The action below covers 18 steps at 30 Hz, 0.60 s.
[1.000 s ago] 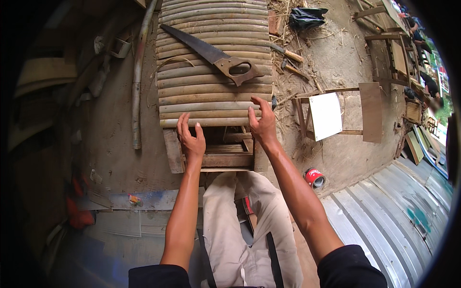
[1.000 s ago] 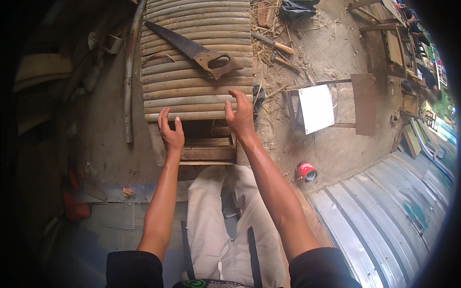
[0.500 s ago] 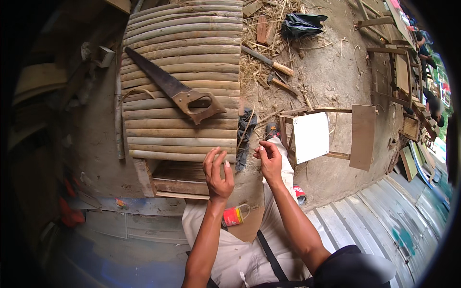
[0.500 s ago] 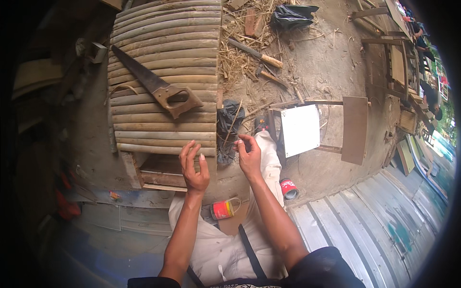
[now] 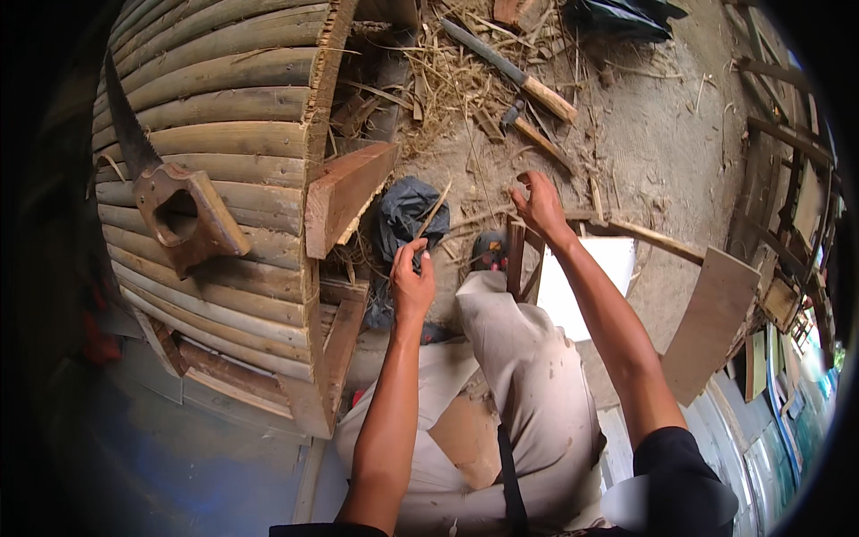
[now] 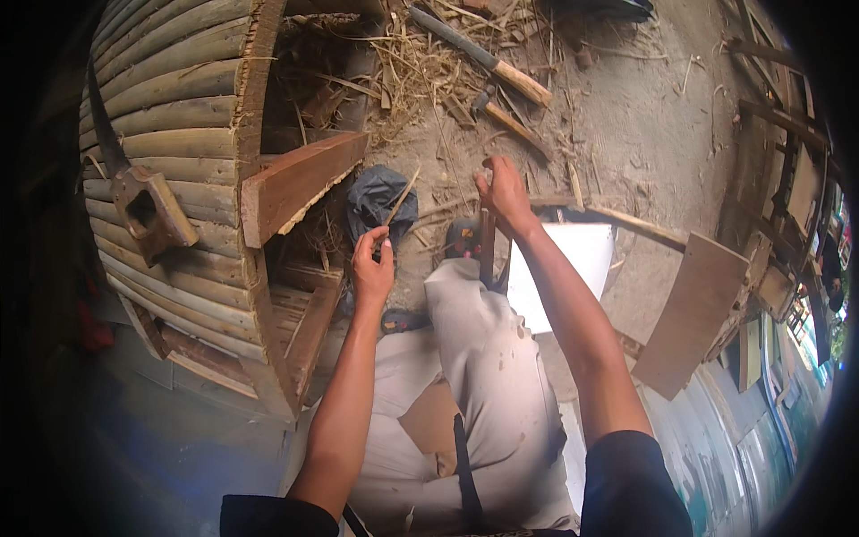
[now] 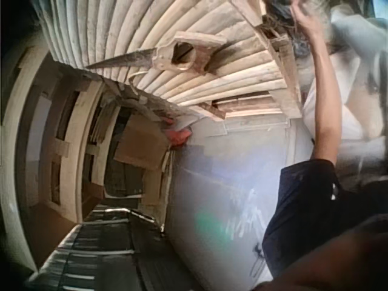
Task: The person cuts bamboo poles with a hand saw and fits them into a wooden frame. They then use a hammer to secure the bamboo pieces in place.
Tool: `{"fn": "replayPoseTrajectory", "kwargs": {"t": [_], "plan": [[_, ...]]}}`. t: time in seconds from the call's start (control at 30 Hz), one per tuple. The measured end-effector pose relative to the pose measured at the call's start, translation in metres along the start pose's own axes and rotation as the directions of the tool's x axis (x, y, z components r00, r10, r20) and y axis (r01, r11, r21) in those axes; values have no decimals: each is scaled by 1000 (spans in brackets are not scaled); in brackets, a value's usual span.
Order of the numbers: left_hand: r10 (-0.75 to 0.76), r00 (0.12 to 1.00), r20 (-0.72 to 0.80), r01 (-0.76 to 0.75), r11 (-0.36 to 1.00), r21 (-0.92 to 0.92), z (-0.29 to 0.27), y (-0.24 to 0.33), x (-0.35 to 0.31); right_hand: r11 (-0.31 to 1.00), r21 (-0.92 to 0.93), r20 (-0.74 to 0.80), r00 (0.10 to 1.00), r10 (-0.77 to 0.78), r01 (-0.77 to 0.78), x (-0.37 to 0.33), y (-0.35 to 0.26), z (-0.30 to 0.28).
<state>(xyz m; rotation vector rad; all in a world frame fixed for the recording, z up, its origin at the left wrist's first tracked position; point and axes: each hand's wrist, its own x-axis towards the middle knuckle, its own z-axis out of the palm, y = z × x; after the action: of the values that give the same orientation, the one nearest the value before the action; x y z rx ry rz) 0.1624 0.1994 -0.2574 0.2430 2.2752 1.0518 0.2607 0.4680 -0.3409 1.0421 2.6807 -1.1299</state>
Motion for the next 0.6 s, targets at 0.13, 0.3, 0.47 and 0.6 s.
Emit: {"fn": "replayPoseTrajectory", "kwargs": {"t": [0.13, 0.3, 0.47, 0.6], "plan": [[78, 997, -28, -80, 995, -65, 17, -38, 35, 960, -274, -155, 983, -104, 58, 65, 55, 46], [355, 934, -45, -358, 924, -137, 44, -41, 99, 861, -505, -90, 996, 20, -63, 129, 94, 67], [273, 905, -327, -397, 821, -411, 31, -41, 110, 856, -517, -5, 1000, -22, 16, 147, 77, 56], [449, 839, -307, -534, 786, -311, 10, -70, 98, 854, -490, 207, 975, -81, 175, 166, 11, 17]]}}
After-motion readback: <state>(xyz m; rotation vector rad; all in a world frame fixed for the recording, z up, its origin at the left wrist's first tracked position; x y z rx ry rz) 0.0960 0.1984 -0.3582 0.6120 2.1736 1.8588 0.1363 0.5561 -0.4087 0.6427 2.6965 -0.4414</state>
